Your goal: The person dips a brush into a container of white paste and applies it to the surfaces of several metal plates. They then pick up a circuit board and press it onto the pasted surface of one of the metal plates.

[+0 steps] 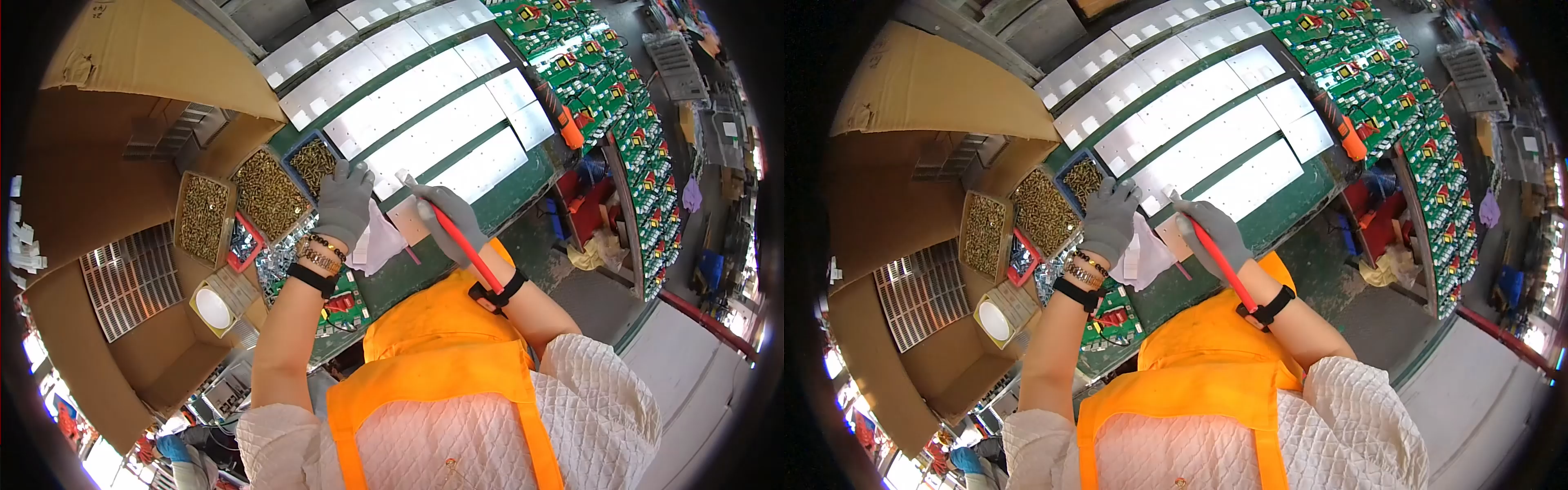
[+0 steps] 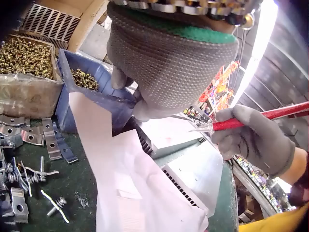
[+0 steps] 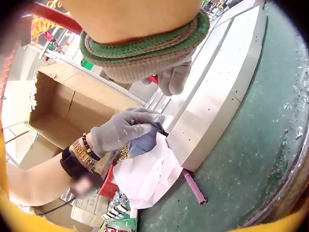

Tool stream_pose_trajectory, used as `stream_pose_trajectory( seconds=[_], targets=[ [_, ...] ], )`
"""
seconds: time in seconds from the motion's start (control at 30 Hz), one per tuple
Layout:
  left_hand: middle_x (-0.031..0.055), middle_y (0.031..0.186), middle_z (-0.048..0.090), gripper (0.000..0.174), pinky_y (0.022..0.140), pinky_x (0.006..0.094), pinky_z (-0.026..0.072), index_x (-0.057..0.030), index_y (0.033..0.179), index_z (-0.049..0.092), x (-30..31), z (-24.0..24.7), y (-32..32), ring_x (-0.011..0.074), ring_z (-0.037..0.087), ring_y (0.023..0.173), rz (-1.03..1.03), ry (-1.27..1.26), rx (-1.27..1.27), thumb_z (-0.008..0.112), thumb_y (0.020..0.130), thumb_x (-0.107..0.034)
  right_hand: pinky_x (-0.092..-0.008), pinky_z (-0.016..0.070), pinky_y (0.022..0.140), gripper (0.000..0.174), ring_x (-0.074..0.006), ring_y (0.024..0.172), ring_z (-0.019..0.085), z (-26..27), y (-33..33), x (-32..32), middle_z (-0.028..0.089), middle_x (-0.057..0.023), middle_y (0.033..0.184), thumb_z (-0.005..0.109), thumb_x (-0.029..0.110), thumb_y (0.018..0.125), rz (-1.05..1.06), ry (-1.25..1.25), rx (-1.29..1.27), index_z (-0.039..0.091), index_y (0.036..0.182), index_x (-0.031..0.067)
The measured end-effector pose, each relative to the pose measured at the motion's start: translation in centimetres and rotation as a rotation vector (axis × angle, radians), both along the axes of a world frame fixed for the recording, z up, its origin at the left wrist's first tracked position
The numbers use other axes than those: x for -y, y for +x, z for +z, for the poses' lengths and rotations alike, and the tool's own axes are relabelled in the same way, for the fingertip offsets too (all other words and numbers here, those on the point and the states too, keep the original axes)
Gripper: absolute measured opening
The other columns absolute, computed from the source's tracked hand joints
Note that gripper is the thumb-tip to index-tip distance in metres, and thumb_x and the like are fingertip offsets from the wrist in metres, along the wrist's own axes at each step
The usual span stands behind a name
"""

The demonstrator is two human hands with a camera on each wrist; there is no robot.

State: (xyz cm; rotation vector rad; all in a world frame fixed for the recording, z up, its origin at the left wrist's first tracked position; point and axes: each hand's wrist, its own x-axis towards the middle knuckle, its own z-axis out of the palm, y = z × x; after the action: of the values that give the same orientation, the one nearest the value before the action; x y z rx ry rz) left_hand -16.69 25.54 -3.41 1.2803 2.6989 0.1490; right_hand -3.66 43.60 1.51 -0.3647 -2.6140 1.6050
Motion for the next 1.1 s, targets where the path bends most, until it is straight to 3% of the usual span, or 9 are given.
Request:
stream_pose_trajectory(
  seconds=[0.13, 0.23, 0.3, 0.57, 1.1],
  targets=[
    [0.0011, 0.127, 0.06, 0.039, 0.09, 0.0424, 0.0423, -0.0143, 0.117, 0.066, 0.0, -0.1, 0.0, 0.0264, 0.047, 0.121, -0.012, 0.009, -0.023, 0.06, 0.079, -0.008, -0.0352, 0.0507, 0.08, 0.027, -0.0293, 0.088, 0.063, -0.8, -0.2, 0.3, 0.063, -0.0143, 0.093, 0.055, 0.015, 0.096, 0.022, 0.057, -0.023, 0.061, 0.12, 0.0059],
    [0.0021, 0.127, 0.061, 0.031, 0.088, 0.0401, 0.0414, -0.0126, 0.114, 0.067, 0.0, 0.0, -0.2, 0.0239, 0.047, 0.12, -0.034, 0.003, -0.039, 0.056, 0.085, -0.013, -0.0366, 0.0511, 0.08, 0.028, -0.0309, 0.089, 0.063, -1.3, -0.1, 0.4, 0.063, -0.0146, 0.094, 0.056, 0.015, 0.095, 0.013, 0.067, -0.04, 0.061, 0.122, 0.0072],
    [0.0018, 0.128, 0.06, 0.04, 0.091, 0.0437, 0.0418, -0.0135, 0.119, 0.066, -0.1, 0.0, -0.2, 0.0275, 0.047, 0.12, -0.016, -0.002, 0.012, 0.059, 0.08, -0.008, -0.0373, 0.0513, 0.08, 0.028, -0.0317, 0.089, 0.063, -1.4, -0.1, 0.5, 0.064, -0.0146, 0.094, 0.056, 0.016, 0.095, 0.009, 0.064, -0.047, 0.061, 0.122, 0.0075],
    [0.0011, 0.13, 0.059, 0.039, 0.091, 0.043, 0.0414, -0.0141, 0.12, 0.065, 0.0, -0.2, -0.1, 0.0277, 0.046, 0.122, -0.022, -0.027, -0.017, 0.059, 0.082, -0.009, -0.0373, 0.0525, 0.081, 0.024, -0.0323, 0.092, 0.065, -1.1, 1.6, 0.2, 0.066, -0.0157, 0.1, 0.057, 0.015, 0.095, 0.002, 0.119, 0.002, 0.064, 0.114, 0.0046],
    [0.0014, 0.131, 0.059, 0.038, 0.093, 0.0435, 0.0403, -0.0135, 0.119, 0.065, -0.2, 0.2, -0.1, 0.0271, 0.047, 0.122, 0.001, -0.035, 0.044, 0.058, 0.083, -0.01, -0.038, 0.0526, 0.082, 0.023, -0.0333, 0.093, 0.065, 0.4, 1.0, -0.1, 0.067, -0.0163, 0.101, 0.055, 0.015, 0.095, -0.013, 0.098, 0.016, 0.064, 0.113, 0.0028]
  ],
)
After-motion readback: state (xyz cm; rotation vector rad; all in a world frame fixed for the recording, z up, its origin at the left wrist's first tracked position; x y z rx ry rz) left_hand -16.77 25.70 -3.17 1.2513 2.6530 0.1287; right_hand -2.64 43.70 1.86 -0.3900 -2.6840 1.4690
